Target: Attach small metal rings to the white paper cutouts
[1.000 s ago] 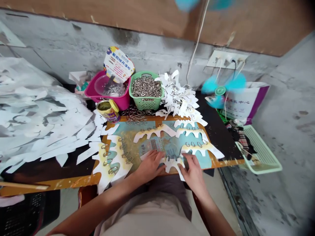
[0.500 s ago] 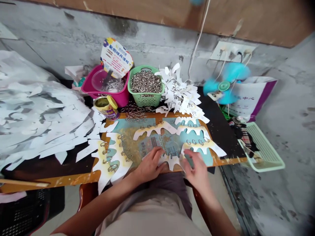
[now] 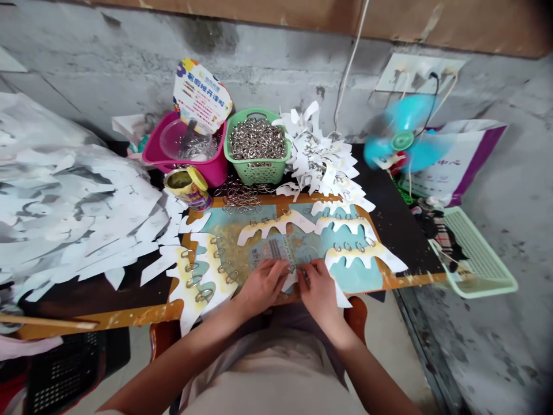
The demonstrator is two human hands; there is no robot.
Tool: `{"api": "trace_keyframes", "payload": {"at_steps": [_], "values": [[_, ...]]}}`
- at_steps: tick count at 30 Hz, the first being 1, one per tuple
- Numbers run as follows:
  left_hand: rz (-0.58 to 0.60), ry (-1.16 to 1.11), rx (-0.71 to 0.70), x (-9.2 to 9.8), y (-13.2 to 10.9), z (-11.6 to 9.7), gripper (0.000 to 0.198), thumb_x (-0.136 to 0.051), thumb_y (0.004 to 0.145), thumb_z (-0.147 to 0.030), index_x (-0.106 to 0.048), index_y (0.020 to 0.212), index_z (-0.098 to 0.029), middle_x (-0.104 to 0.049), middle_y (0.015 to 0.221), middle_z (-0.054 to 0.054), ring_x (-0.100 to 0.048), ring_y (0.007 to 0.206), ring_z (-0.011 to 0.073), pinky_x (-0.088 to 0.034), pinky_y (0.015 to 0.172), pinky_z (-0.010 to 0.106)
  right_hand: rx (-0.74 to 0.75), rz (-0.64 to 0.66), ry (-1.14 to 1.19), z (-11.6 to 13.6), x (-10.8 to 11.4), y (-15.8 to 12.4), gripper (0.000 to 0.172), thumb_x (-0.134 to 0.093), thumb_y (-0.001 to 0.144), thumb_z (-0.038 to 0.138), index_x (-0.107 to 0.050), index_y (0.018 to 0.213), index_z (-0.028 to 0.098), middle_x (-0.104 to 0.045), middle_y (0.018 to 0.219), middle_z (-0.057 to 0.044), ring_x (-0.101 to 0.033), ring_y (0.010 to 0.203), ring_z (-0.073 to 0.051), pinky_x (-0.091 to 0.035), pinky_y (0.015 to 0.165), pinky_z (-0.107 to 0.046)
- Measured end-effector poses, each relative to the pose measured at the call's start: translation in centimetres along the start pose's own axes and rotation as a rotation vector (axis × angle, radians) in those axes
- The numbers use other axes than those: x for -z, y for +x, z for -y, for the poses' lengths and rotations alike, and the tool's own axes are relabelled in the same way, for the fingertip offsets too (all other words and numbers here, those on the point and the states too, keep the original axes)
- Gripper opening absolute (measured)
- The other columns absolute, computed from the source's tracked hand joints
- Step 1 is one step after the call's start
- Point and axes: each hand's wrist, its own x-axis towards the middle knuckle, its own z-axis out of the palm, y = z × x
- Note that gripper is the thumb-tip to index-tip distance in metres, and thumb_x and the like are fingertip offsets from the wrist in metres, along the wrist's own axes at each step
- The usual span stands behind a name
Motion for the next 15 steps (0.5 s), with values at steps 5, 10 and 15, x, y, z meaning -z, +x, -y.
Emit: {"api": "trace_keyframes", "payload": {"at_steps": [5, 10, 15], "values": [[0.013, 0.051, -0.053, -0.2, 0.1, -0.3, 0.024, -0.048, 0.095, -0.017, -0.046, 0.119, -0.016, -0.071, 0.089, 0.007, -0.064, 0.088, 0.024, -0.051, 0.084, 0.04, -0.11, 0.121, -0.061, 1.0, -0.4, 0.4, 0.013, -0.053, 0.091, 0.017, -0.065, 0.087, 0.018, -0.06, 0.09, -0.007, -0.06, 0.073, -0.018, -0.042, 0.064, -0.028], [-0.034, 0.098, -0.041, -0.5, 0.1, -0.9, 0.017, -0.047, 0.095, -0.015, -0.05, 0.111, -0.016, -0.07, 0.089, 0.007, -0.065, 0.084, 0.0222, -0.05, 0.088, 0.041, -0.131, 0.117, -0.138, 1.6, -0.4, 0.1, 0.011, -0.051, 0.09, 0.016, -0.06, 0.084, 0.018, -0.06, 0.089, -0.007, -0.057, 0.069, -0.017, -0.036, 0.059, -0.028], [-0.038, 0.149, -0.047, -0.5, -0.2, -0.9, 0.017, -0.047, 0.093, -0.012, -0.056, 0.108, -0.016, -0.071, 0.088, 0.005, -0.066, 0.087, 0.0208, -0.045, 0.1, 0.046, -0.092, 0.087, -0.096, 1.5, -0.3, -0.3, 0.01, -0.049, 0.087, 0.014, -0.056, 0.08, 0.019, -0.056, 0.083, -0.006, -0.056, 0.072, -0.02, -0.041, 0.063, -0.029]]}}
